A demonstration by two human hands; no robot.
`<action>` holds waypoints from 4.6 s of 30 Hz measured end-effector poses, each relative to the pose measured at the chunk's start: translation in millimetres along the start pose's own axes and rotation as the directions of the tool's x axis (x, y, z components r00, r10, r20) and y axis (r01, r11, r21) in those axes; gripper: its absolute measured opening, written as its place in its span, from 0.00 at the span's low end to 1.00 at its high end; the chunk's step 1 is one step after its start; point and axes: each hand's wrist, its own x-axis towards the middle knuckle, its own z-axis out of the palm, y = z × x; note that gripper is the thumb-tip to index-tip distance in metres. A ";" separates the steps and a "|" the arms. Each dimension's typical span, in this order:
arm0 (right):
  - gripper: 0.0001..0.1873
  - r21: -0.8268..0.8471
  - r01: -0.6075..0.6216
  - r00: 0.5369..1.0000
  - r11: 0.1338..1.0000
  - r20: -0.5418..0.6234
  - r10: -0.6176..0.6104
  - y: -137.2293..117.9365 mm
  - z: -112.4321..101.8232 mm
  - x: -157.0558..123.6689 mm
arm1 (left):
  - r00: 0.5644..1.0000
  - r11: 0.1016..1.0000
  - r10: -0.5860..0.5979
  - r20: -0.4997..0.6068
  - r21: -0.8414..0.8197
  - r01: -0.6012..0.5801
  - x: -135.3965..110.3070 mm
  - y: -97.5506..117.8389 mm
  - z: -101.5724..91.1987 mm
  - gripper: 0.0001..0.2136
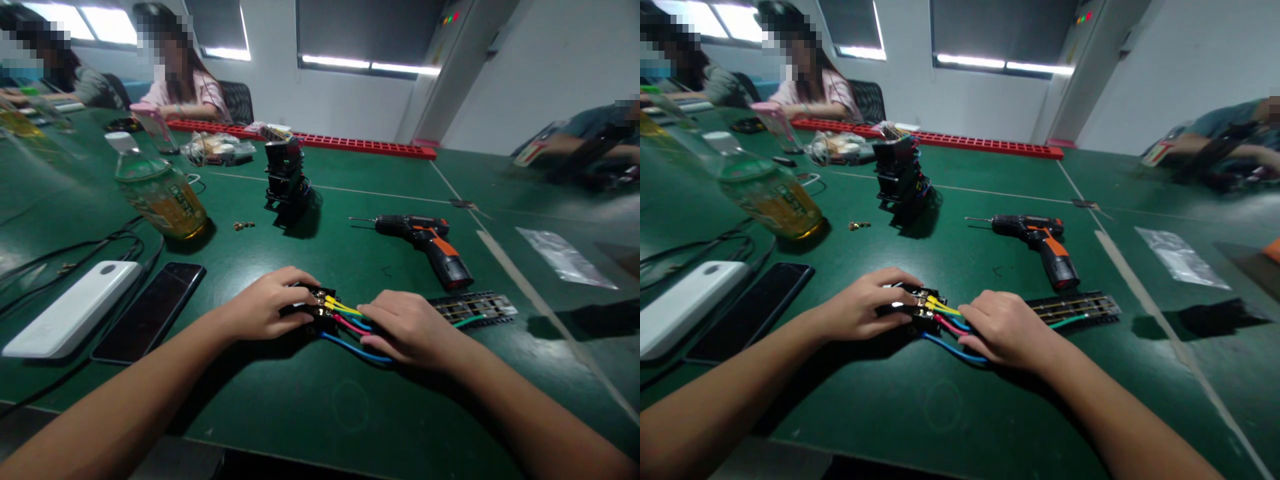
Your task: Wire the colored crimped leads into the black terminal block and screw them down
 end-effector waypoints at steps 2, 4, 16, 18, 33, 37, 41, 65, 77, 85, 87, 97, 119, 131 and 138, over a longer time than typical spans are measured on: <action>0.19 -0.006 -0.002 1.000 1.000 -0.004 0.002 -0.1 0.1 -0.2 | 1.000 1.000 0.004 0.002 0.004 -0.004 -0.2 -0.3 -0.1 0.07; 0.19 -0.009 -0.004 1.000 1.000 -0.003 0.004 -0.2 -0.3 -0.1 | 1.000 1.000 0.009 0.001 0.005 -0.009 -0.2 -0.3 -0.4 0.07; 0.21 -0.009 -0.005 1.000 1.000 0.009 0.005 3.9 -3.2 -0.9 | 1.000 1.000 0.026 0.005 0.011 -0.026 0.2 0.4 0.4 0.09; 0.21 0.000 -0.005 1.000 1.000 0.015 0.005 5.4 -3.6 -1.5 | 1.000 1.000 0.024 0.009 0.009 -0.024 0.4 0.8 0.4 0.09; 0.22 0.004 -0.032 1.000 0.999 0.000 0.032 5.3 -3.1 -3.8 | 1.000 1.000 0.026 0.016 0.011 -0.026 1.9 0.5 1.0 0.09; 0.24 -0.029 -0.025 0.999 0.999 -0.031 0.025 -1.5 -5.6 -1.3 | 1.000 1.000 0.019 0.009 0.016 -0.019 1.6 2.0 1.0 0.08; 0.23 -0.078 0.018 0.977 0.997 -0.208 -0.034 -21.2 -8.7 6.4 | 1.000 1.000 0.017 0.005 0.015 -0.017 1.1 2.7 1.5 0.09; 0.08 0.021 0.084 0.982 0.996 -0.169 -0.080 -75.7 32.7 15.0 | 0.999 0.998 0.039 -0.010 0.055 -0.038 1.0 1.9 2.3 0.10; 0.08 0.004 -0.035 0.974 0.999 -0.226 0.035 -85.6 40.2 9.5 | 0.997 0.998 0.064 -0.034 0.025 -0.063 4.1 2.9 -1.1 0.13; 0.13 0.088 -0.073 0.984 0.993 -0.156 0.086 -83.6 31.1 12.9 | 0.995 0.996 0.074 -0.069 0.049 -0.070 6.0 1.1 -1.8 0.16; 0.13 0.097 -0.082 0.986 0.992 -0.138 0.095 -84.2 30.9 11.7 | 0.993 0.996 0.078 -0.086 0.051 -0.074 7.0 1.4 -2.1 0.17; 0.15 0.219 -0.138 0.990 0.966 0.010 0.139 -84.0 29.7 8.5 | 0.976 0.987 0.002 -0.217 0.160 0.033 0.2 -15.3 0.1 0.25; 0.15 0.195 0.027 0.999 0.980 0.022 -0.032 -73.5 24.5 10.1 | 0.485 0.428 -0.486 -0.727 0.286 0.857 8.3 -49.2 -8.9 0.32; 0.17 0.329 0.024 0.989 0.944 0.132 -0.072 -63.6 21.8 2.2 | 0.320 0.170 -0.681 -0.658 0.284 0.944 0.0 -71.6 -10.3 0.44; 0.15 0.355 0.033 0.989 0.934 0.124 -0.082 -58.6 23.7 1.3 | 0.292 0.211 -0.752 -0.590 0.204 0.956 -10.8 -101.3 -5.8 0.40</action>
